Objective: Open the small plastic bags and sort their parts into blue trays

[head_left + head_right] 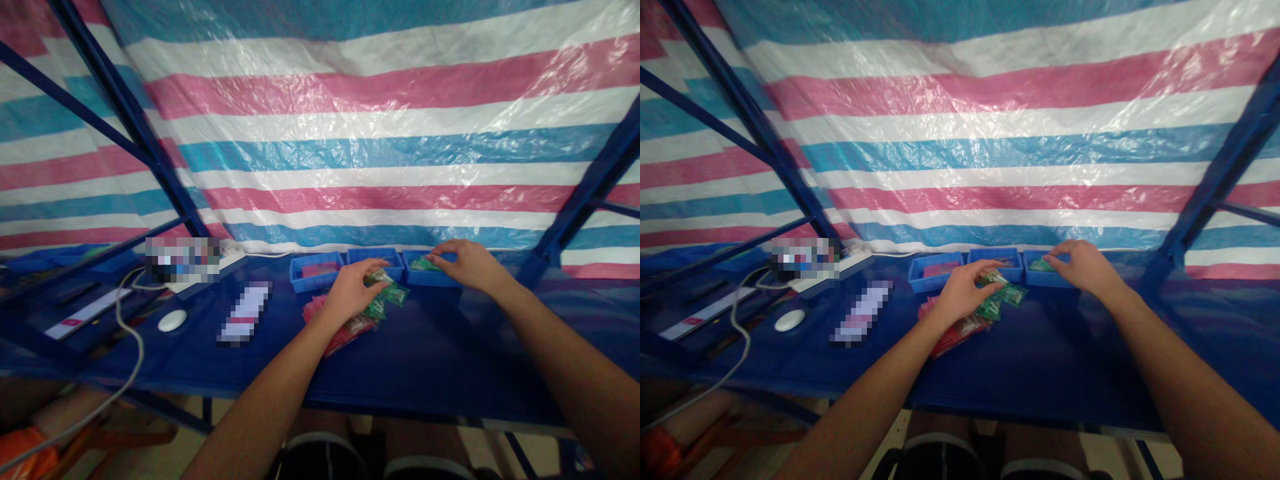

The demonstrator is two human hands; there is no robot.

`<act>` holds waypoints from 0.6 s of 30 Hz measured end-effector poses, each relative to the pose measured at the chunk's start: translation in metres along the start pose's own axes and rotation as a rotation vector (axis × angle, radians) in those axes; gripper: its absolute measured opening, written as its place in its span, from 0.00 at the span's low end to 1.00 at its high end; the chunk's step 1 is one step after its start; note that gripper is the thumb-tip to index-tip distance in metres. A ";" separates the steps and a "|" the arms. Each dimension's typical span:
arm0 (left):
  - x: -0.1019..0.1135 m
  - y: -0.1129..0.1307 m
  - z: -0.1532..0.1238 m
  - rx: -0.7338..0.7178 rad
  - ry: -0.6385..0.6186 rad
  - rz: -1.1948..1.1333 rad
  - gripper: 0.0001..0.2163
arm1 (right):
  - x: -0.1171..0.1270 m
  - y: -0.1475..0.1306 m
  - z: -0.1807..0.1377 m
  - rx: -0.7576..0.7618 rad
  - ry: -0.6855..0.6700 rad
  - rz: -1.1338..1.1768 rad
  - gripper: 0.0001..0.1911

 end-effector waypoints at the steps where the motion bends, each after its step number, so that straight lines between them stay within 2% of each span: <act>1: 0.000 0.002 0.000 0.017 0.005 -0.021 0.20 | 0.001 -0.014 -0.001 0.047 0.052 0.059 0.16; 3: 0.001 0.005 0.000 0.044 0.032 -0.072 0.21 | 0.000 -0.040 -0.005 0.063 0.112 0.256 0.17; 4: 0.002 0.006 0.000 0.052 0.051 -0.104 0.21 | -0.003 -0.052 -0.007 0.041 0.088 0.388 0.18; 7: 0.001 0.010 0.000 0.041 0.080 -0.216 0.21 | -0.021 -0.084 -0.016 0.006 -0.105 0.798 0.23; 9: 0.000 0.010 0.000 0.019 0.070 -0.268 0.21 | -0.034 -0.097 -0.021 -0.009 -0.196 0.962 0.26; 13: -0.002 0.008 -0.001 0.016 0.043 -0.271 0.20 | -0.050 -0.106 -0.025 -0.089 -0.229 1.087 0.22; 18: -0.003 0.005 -0.001 0.029 0.052 -0.257 0.17 | -0.050 -0.107 -0.024 -0.091 -0.173 1.048 0.18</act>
Point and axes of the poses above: each hand's wrist, its own z-axis towards the middle knuckle, its own x-axis out of the back of the hand, y = z × x, the point moved 2 cm from there along z, towards the middle knuckle, and after that the axes turned 4 degrees about -y, right-handed, at the moved point
